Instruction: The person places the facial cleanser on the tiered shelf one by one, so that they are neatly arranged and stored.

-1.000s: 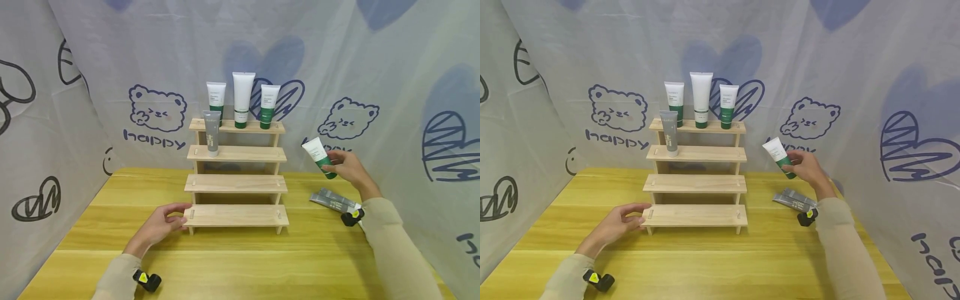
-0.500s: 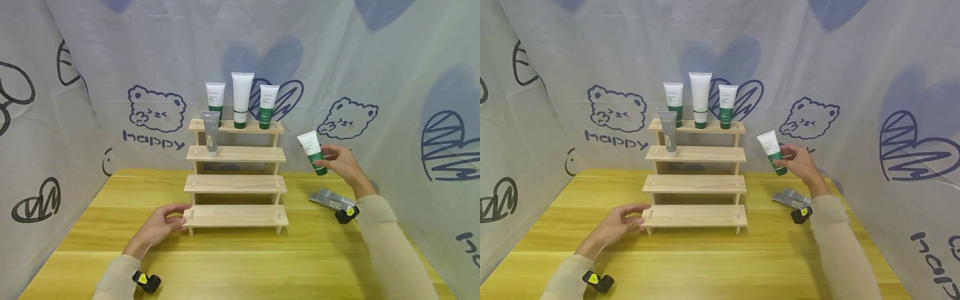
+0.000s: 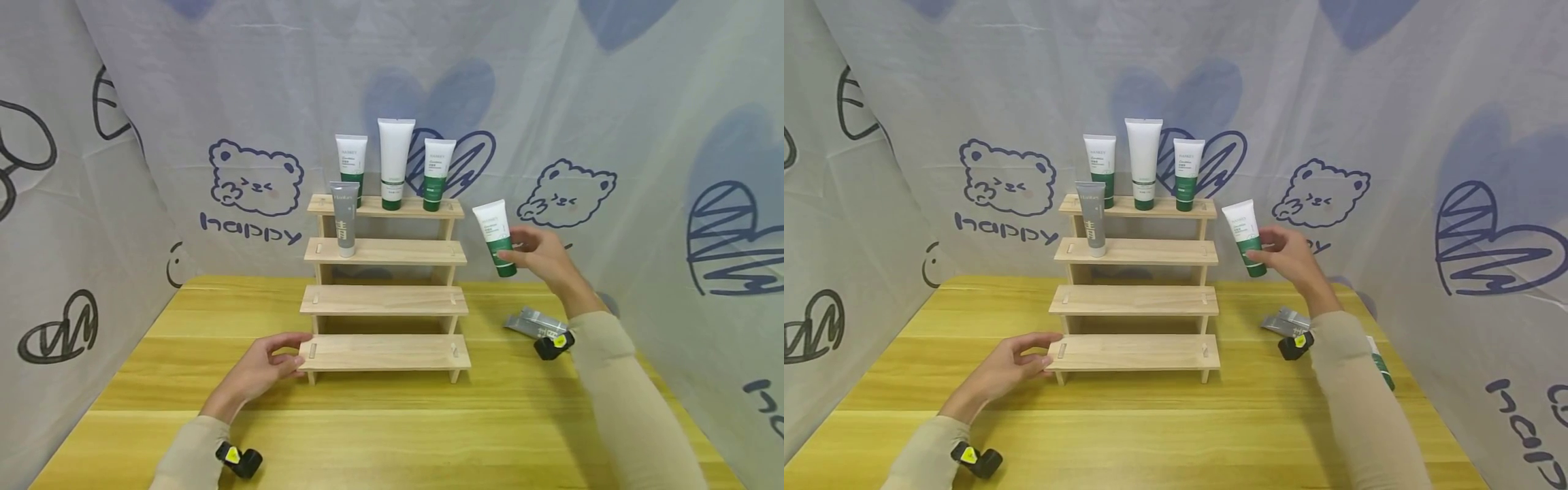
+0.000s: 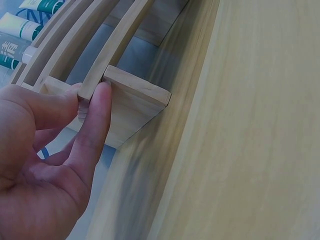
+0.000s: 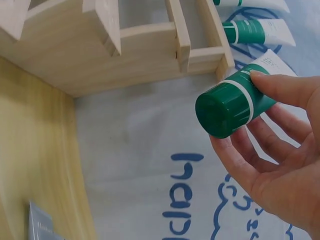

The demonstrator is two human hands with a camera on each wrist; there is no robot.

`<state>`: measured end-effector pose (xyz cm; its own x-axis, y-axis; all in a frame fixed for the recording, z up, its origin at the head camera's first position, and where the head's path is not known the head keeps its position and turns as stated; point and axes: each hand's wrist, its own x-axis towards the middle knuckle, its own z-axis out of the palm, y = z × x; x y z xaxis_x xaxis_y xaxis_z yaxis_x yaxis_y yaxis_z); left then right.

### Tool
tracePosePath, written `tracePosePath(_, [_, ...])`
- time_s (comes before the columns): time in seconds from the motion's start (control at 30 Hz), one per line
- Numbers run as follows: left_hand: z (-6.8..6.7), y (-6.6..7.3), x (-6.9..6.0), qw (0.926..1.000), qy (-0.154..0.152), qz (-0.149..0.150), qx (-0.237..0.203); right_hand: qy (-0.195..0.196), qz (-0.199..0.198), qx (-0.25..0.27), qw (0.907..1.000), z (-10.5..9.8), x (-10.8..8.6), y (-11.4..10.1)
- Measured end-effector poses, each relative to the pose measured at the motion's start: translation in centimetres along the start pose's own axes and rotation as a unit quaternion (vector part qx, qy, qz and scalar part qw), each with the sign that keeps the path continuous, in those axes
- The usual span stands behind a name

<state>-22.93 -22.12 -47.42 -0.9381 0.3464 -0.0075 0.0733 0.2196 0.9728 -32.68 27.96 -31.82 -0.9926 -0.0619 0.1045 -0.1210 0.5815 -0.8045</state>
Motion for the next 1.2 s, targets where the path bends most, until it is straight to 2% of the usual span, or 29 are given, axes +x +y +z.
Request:
tracePosePath(0.4, [0.0, 0.0, -0.1, 0.9999, 0.003, -0.006, 0.008, 0.011, -0.031, 0.023, 0.9992, 1.1, 0.1, -1.5])
tracePosePath(1.2, [0.1, 0.3, -0.2, 0.9998, 0.003, -0.009, 0.017, -0.008, -0.043, 0.08, 0.9958, 4.6, 0.9, -4.4])
